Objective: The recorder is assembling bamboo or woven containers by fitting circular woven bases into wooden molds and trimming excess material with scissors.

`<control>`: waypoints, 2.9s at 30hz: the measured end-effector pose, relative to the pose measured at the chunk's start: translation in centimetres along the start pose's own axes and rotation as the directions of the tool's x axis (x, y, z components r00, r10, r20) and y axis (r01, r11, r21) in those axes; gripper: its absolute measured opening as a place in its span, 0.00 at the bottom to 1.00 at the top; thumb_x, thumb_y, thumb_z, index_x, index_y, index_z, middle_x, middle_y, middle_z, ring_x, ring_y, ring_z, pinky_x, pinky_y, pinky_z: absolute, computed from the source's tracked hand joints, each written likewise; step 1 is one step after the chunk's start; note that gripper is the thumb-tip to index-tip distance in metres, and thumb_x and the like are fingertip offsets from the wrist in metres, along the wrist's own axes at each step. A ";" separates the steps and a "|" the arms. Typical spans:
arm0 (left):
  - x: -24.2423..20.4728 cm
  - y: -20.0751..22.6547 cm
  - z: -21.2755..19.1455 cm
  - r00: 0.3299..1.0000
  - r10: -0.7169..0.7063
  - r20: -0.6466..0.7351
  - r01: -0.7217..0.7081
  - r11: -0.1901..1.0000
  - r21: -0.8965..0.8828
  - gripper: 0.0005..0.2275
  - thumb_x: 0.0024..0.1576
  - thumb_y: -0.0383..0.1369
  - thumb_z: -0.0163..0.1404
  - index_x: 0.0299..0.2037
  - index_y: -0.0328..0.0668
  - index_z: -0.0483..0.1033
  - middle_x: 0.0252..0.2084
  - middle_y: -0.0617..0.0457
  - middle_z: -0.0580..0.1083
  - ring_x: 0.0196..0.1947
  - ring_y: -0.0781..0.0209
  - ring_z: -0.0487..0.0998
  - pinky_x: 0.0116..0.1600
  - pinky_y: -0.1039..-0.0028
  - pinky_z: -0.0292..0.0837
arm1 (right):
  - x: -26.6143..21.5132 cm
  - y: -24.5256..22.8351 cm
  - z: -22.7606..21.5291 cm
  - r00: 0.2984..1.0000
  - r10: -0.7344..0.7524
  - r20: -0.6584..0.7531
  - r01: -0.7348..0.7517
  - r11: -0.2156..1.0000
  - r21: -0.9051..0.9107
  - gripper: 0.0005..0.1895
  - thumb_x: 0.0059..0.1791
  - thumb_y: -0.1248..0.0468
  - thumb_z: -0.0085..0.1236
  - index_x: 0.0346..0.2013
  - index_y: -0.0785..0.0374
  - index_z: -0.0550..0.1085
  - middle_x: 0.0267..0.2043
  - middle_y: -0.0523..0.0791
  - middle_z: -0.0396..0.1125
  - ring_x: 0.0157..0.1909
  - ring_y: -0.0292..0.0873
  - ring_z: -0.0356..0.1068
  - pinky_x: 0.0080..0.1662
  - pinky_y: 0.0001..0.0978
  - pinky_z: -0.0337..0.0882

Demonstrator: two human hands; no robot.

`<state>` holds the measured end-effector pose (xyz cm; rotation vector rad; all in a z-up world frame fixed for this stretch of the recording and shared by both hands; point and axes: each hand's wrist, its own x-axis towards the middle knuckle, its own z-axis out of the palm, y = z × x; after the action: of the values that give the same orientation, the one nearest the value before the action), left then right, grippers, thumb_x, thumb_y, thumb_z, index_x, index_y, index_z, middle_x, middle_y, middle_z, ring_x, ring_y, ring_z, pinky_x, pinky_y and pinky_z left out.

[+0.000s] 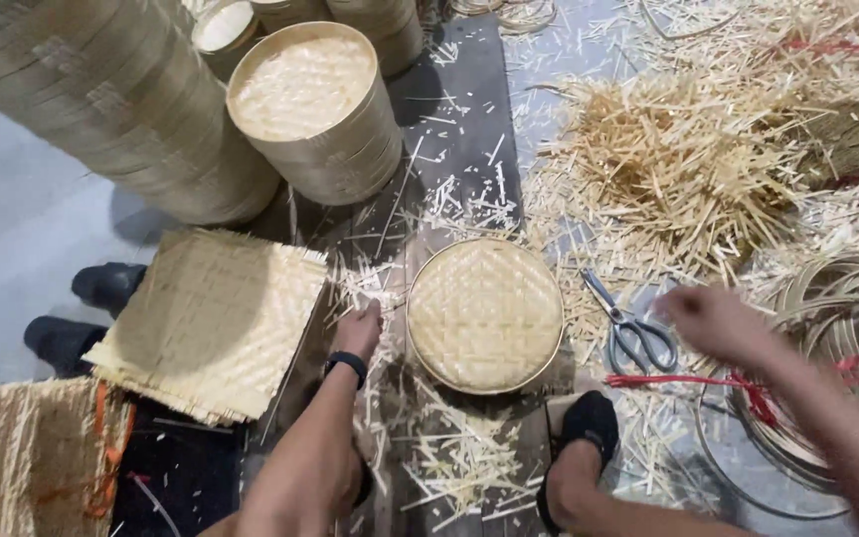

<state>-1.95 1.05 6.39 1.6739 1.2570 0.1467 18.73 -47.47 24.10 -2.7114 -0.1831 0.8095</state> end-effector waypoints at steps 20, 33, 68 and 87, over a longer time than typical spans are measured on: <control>-2.0 7.6 3.7 0.954 0.088 0.287 0.199 0.529 -0.825 0.34 0.63 0.55 0.42 0.60 0.21 0.67 0.49 0.41 0.76 0.51 0.51 0.76 0.58 0.63 0.73 | 4.9 -4.1 12.6 0.988 0.085 -0.131 0.101 0.288 0.952 0.30 0.61 0.50 0.31 0.52 0.76 0.70 0.56 0.58 0.69 0.61 0.47 0.70 0.56 0.38 0.74; -9.0 8.3 10.7 0.936 0.346 -0.072 -0.302 0.890 0.341 0.26 0.60 0.53 0.48 0.57 0.37 0.78 0.59 0.37 0.73 0.62 0.42 0.71 0.69 0.52 0.66 | 10.5 9.7 23.0 0.898 0.013 -0.439 0.104 0.965 0.241 0.23 0.48 0.57 0.59 0.56 0.63 0.75 0.52 0.57 0.74 0.56 0.59 0.73 0.58 0.48 0.72; -12.9 4.7 18.9 0.673 0.521 0.525 -0.710 0.654 0.261 0.51 0.45 0.35 0.63 0.77 0.45 0.39 0.81 0.46 0.40 0.80 0.41 0.31 0.76 0.42 0.27 | 11.9 -0.7 17.1 0.935 -0.235 -0.264 0.137 0.929 -0.344 0.31 0.41 0.40 0.64 0.43 0.63 0.79 0.41 0.54 0.71 0.45 0.56 0.73 0.47 0.48 0.74; -11.0 2.6 14.1 0.357 0.459 0.813 -0.861 0.499 0.096 0.45 0.43 0.26 0.64 0.74 0.49 0.53 0.80 0.47 0.45 0.80 0.42 0.37 0.79 0.45 0.29 | 10.7 0.6 14.7 0.977 -0.213 0.011 0.203 0.913 -0.353 0.22 0.49 0.45 0.56 0.45 0.58 0.79 0.46 0.50 0.73 0.48 0.49 0.74 0.52 0.43 0.75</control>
<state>3.22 -16.25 6.11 2.3418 -0.1529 -0.3607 19.56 -42.07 6.71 -2.9604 -0.6590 0.7336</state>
